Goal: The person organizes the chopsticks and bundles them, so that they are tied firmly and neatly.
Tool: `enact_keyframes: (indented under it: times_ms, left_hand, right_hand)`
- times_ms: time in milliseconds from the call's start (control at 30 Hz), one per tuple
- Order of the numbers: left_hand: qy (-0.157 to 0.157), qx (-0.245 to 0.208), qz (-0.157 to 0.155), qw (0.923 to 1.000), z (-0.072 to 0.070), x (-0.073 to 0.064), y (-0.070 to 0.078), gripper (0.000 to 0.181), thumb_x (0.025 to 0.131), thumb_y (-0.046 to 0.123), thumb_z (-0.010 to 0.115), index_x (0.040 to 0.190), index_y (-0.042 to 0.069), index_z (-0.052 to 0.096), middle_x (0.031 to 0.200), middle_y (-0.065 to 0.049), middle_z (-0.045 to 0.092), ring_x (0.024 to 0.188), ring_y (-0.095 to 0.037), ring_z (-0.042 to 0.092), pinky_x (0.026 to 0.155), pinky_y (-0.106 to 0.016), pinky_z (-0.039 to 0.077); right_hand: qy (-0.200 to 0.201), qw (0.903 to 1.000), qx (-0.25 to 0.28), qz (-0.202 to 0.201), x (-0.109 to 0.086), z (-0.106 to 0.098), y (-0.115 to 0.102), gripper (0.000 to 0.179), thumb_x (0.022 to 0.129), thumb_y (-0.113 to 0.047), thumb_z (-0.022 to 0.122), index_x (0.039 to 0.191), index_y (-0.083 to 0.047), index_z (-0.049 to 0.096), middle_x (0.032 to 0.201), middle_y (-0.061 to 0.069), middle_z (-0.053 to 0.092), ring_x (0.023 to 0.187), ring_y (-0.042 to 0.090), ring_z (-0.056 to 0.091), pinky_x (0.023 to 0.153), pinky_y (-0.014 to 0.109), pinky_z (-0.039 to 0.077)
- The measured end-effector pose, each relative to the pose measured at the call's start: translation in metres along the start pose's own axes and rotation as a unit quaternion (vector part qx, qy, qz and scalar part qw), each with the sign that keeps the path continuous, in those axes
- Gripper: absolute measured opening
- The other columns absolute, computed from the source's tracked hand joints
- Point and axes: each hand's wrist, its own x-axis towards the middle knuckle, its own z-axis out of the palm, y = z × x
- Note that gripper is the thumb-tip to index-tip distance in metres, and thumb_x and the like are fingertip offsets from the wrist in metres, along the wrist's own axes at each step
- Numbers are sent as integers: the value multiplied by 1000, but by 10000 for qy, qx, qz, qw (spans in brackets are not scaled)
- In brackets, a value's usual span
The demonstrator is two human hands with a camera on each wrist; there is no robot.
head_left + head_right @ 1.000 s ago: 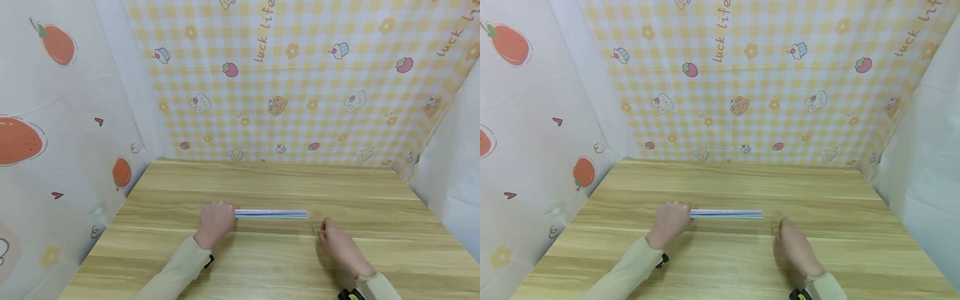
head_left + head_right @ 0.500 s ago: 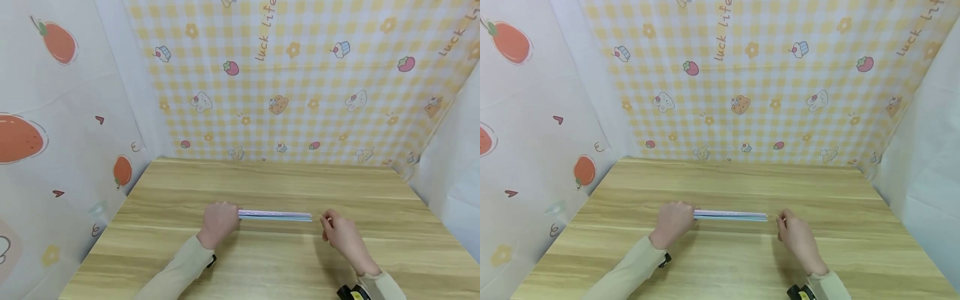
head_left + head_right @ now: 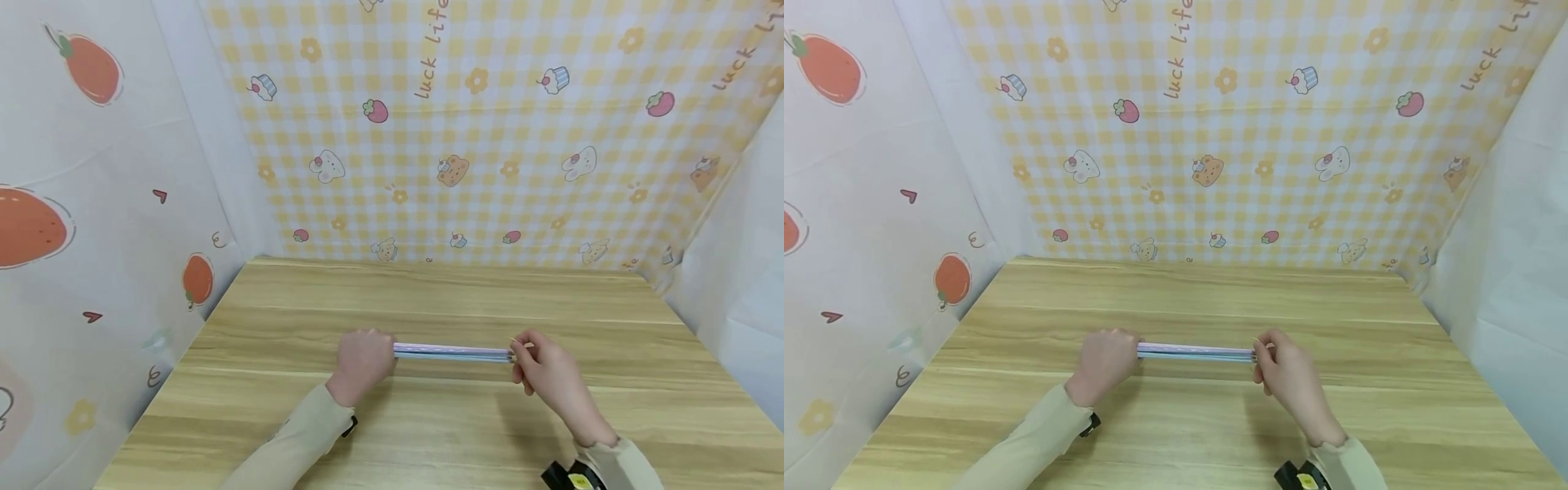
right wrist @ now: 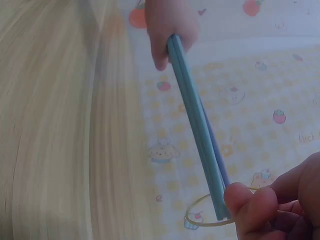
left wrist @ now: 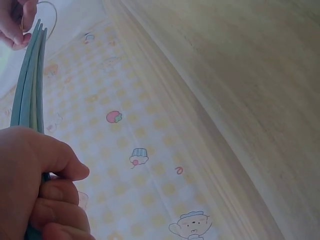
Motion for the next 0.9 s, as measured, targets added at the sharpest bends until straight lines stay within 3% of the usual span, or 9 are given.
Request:
enact_keyframes:
  times_ms: [333,633,733,900]
  left_hand:
    - [107,-13,-14,9999,-4,2,4,54,73,9,65,51,21,17,51,9,5,48,-6,5,40,-20,4]
    - [30,72,-199,9998,1,2,3,50,70,7,65,49,21,21,51,8,7,48,-7,7,39,-21,6]
    - [-41,104,-238,9997,1,2,2,49,71,8,64,49,21,23,51,8,7,47,-8,7,38,-22,6]
    - [-29,22,-271,9996,0,4,1,48,71,9,66,49,21,26,51,9,8,48,-8,8,39,-22,7]
  right_hand:
    - [-227,9986,455,-108,3,13,-17,15,99,-17,49,101,-3,54,59,3,58,44,16,51,43,27,41]
    - [-356,9945,976,-109,-10,22,-16,15,99,-18,51,100,-4,55,62,5,61,44,18,52,41,24,40]
    - [-328,9854,1657,210,-16,30,-12,21,100,-20,46,101,0,54,64,8,62,44,17,53,41,25,41]
    - [-634,9538,2859,672,-21,44,-1,27,103,-16,34,105,7,47,68,9,62,48,13,55,46,25,46]
